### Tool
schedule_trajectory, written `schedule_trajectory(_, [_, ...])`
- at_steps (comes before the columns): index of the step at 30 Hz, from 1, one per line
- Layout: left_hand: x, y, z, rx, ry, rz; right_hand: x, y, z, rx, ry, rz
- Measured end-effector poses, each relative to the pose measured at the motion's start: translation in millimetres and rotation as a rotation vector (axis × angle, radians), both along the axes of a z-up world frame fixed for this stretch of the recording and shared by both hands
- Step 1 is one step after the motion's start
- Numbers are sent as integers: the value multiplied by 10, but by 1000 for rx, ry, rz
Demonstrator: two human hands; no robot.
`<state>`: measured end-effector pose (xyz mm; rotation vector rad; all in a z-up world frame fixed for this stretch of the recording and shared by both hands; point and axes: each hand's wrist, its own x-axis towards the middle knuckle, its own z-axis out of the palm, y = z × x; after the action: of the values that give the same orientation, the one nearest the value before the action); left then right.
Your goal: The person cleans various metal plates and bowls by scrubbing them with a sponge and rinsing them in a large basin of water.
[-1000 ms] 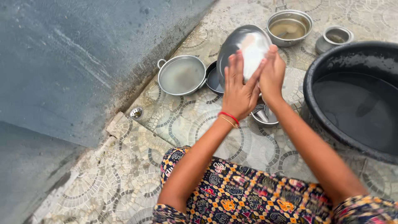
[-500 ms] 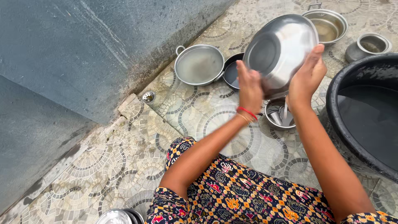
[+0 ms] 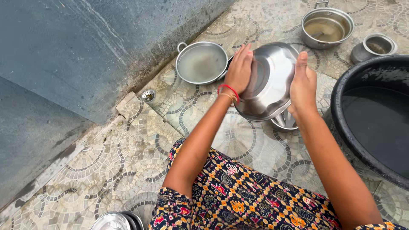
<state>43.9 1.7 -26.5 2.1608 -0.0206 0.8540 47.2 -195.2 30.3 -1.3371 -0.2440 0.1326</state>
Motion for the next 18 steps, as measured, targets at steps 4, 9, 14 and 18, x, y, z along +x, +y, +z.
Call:
schedule_trajectory(4, [-357,-490,211,180,159,129,63,33,90,117,20,0])
schedule_trajectory(9, [-689,-427,601,161,49,-128,-22,13,170,56,-28,14])
schedule_trajectory(14, [-765,-281,764,298,-74,-247,-33,-38,317,122,-47,59])
schedule_trajectory(18, [-725,-264,737,214,-84,-153,29,-45,285,121,0,-12])
